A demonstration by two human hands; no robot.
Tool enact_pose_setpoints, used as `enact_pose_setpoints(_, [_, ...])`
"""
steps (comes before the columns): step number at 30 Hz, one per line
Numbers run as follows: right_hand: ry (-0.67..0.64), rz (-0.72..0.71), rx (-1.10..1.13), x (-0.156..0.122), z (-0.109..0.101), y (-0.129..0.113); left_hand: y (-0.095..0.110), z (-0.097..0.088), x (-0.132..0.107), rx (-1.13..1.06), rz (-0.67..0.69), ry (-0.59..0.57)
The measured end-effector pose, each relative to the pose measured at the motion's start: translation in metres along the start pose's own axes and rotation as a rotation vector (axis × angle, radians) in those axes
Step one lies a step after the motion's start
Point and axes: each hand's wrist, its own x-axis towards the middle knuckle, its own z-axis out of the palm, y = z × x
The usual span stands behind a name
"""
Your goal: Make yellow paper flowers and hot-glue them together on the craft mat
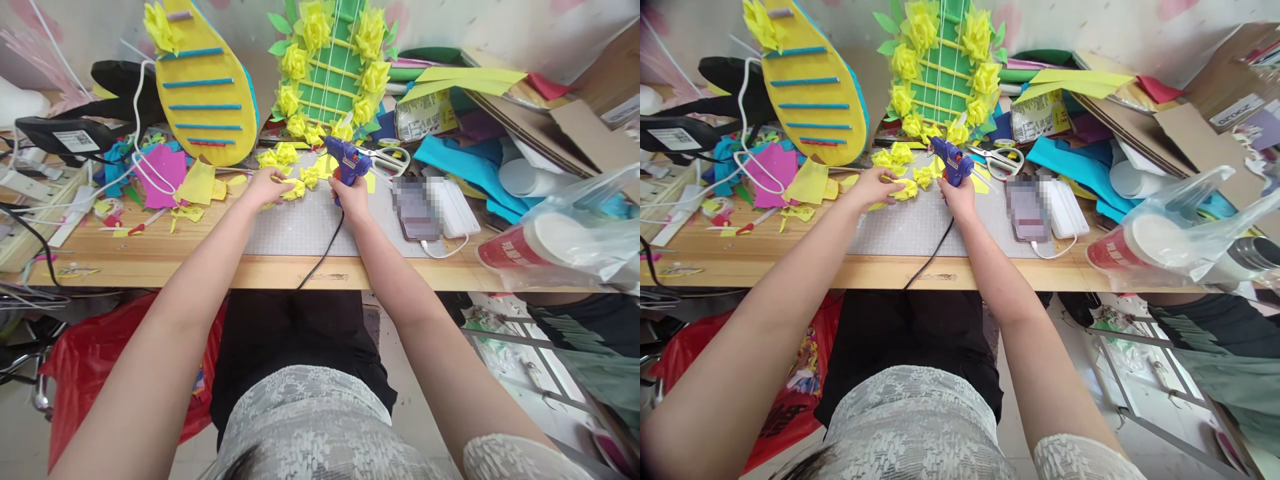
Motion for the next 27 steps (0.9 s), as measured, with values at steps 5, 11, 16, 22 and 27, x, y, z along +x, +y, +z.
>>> enact_pose_setpoints(5, [0.003,0.017,0.000,-0.001,0.000,-0.002,-0.002,0.004,0.004,0.079,0.029,0.026])
enact_pose_setpoints(11, [-0.018,0.023,-0.002,0.000,-0.002,0.000,0.007,-0.023,0.002,0.131,0.046,0.109])
enact_pose_setpoints(16, [-0.028,0.041,0.017,0.001,-0.004,0.000,-0.004,-0.055,-0.005,0.417,0.116,0.181])
enact_pose_setpoints(22, [0.002,0.059,0.065,0.002,-0.005,0.000,-0.034,-0.062,-0.015,0.488,0.113,0.007])
enact_pose_setpoints(27, [-0.001,0.061,0.057,0.003,-0.006,0.002,-0.043,-0.060,-0.009,0.482,0.148,-0.062])
